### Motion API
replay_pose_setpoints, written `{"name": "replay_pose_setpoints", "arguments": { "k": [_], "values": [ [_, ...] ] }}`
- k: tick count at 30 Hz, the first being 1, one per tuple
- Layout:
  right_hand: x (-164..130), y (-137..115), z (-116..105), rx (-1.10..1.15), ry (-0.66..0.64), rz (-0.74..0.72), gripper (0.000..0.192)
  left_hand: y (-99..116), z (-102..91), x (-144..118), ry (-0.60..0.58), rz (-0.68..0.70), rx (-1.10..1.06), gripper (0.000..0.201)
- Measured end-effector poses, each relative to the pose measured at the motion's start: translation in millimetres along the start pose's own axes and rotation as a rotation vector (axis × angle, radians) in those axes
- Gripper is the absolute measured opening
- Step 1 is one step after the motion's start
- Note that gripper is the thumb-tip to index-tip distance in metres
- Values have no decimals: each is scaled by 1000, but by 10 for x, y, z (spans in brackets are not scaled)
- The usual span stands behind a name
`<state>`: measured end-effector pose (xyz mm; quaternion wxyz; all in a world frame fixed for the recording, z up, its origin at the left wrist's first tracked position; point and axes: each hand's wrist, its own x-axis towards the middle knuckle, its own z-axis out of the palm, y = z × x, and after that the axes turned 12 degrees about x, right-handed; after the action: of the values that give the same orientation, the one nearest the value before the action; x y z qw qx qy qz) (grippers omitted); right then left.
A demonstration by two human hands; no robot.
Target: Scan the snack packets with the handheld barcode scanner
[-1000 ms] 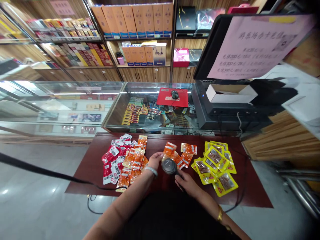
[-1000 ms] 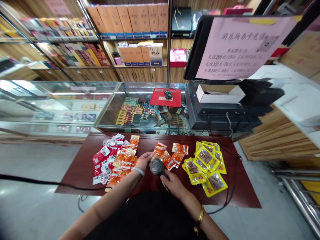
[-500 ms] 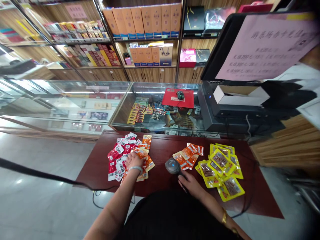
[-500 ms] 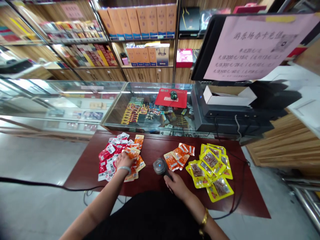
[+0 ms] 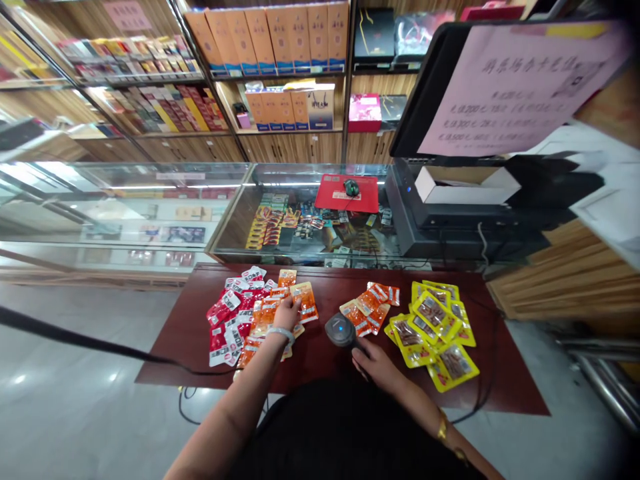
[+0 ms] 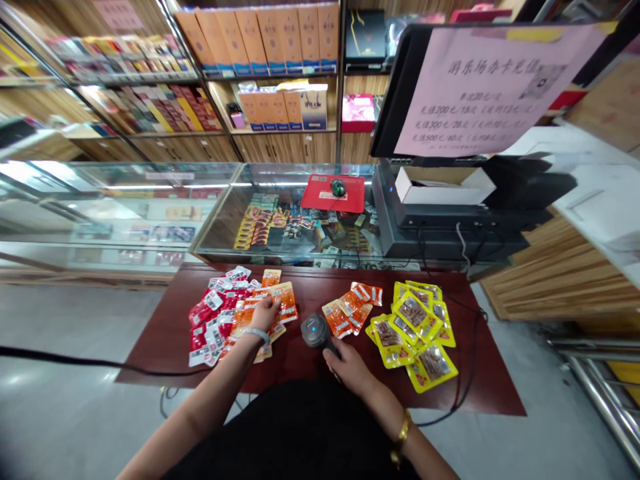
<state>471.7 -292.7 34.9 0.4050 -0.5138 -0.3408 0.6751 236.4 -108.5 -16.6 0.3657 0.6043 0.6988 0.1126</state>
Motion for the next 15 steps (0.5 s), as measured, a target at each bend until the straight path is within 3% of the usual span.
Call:
{"name": "replay_pose_setpoints", "arguments": {
  "k": [4,10,15],
  "values": [
    [-12,16,-20,27,31,-18,60,85,148,-74,-51,55,16,20],
    [5,-36,-11,169,56,-25,51,187,471,-334,-264,239,42,16],
    [-15,-69,-27,143,33,-24,47,250,495,-346,-239,239,106,9]
  ]
}}
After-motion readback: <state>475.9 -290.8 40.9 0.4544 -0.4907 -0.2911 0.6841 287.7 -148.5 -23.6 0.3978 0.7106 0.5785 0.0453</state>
